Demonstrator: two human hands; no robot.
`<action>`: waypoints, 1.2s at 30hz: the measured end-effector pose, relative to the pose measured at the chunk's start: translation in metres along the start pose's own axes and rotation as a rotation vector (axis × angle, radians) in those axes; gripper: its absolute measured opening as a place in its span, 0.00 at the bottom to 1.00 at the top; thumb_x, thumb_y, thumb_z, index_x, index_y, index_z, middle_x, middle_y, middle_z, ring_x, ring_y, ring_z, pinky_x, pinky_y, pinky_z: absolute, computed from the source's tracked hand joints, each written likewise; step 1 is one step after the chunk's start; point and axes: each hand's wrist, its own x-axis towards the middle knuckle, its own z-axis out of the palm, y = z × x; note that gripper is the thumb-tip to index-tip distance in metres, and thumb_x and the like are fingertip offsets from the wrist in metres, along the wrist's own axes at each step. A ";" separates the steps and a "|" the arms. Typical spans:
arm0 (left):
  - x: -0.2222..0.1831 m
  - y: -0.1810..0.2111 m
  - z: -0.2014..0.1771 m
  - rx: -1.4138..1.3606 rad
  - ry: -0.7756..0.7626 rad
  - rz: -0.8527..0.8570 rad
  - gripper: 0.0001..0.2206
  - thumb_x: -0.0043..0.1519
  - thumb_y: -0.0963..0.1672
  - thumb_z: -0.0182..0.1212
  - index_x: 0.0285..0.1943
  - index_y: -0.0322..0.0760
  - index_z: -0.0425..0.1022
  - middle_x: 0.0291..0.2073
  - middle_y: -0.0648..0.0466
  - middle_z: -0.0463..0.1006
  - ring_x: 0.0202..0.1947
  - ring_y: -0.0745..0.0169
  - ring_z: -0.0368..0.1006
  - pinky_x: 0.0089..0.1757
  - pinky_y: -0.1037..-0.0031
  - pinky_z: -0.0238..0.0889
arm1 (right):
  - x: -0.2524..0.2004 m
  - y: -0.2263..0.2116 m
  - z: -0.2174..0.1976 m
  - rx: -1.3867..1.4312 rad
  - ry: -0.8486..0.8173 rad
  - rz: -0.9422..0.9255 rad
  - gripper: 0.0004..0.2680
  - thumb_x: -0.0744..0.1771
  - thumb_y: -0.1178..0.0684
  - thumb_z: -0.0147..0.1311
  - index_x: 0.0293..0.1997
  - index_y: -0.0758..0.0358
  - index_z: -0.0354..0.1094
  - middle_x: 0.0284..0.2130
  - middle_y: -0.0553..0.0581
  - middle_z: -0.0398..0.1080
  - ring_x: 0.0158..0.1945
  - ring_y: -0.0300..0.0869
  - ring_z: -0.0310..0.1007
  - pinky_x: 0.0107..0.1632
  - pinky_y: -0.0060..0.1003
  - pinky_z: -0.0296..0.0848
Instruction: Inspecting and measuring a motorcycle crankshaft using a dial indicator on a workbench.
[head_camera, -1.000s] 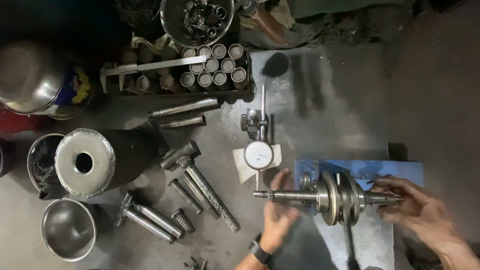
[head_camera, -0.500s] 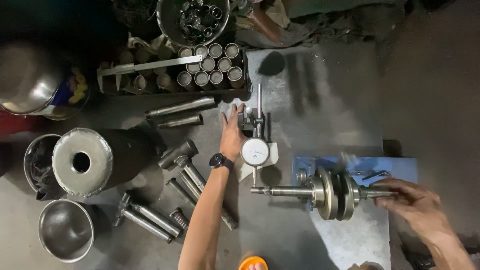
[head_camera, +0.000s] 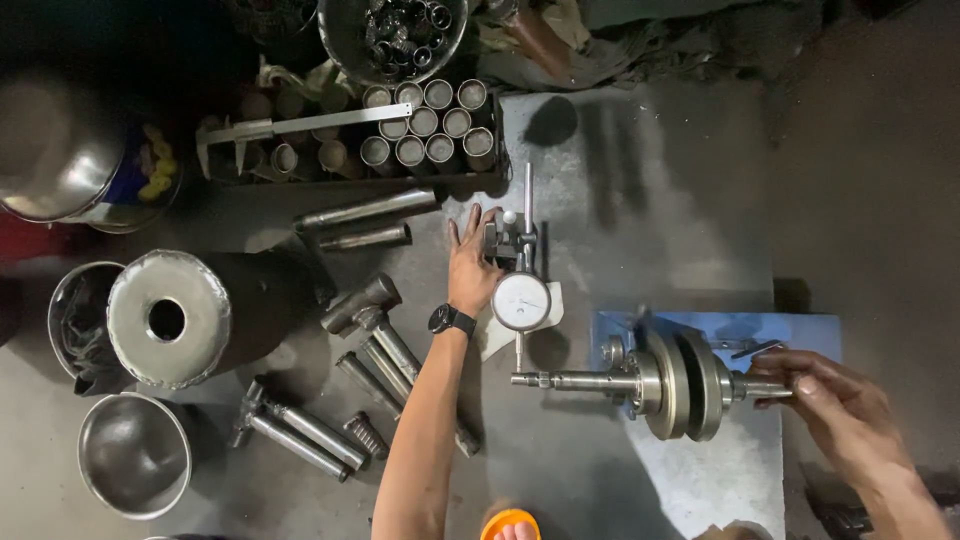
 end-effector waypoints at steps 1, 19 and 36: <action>0.000 0.002 -0.001 -0.012 -0.008 -0.014 0.39 0.43 0.35 0.67 0.70 0.38 0.65 0.70 0.37 0.65 0.74 0.46 0.54 0.72 0.49 0.30 | 0.000 -0.001 0.001 -0.064 0.024 0.029 0.16 0.66 0.49 0.52 0.55 0.68 0.73 0.48 0.67 0.78 0.56 0.55 0.77 0.61 0.53 0.75; -0.163 0.166 0.010 -0.904 0.223 -0.394 0.30 0.61 0.46 0.67 0.72 0.29 0.65 0.66 0.41 0.71 0.64 0.48 0.68 0.64 0.59 0.65 | 0.000 0.000 0.006 0.102 0.002 -0.023 0.16 0.70 0.50 0.44 0.53 0.77 0.70 0.47 0.71 0.76 0.46 0.57 0.77 0.47 0.60 0.77; -0.160 0.216 0.042 -1.363 0.052 -0.467 0.50 0.52 0.51 0.78 0.77 0.24 0.50 0.73 0.41 0.59 0.74 0.49 0.57 0.71 0.57 0.51 | 0.016 0.034 -0.017 -0.489 0.099 0.131 0.14 0.63 0.49 0.62 0.53 0.55 0.78 0.40 0.61 0.84 0.51 0.50 0.81 0.63 0.56 0.71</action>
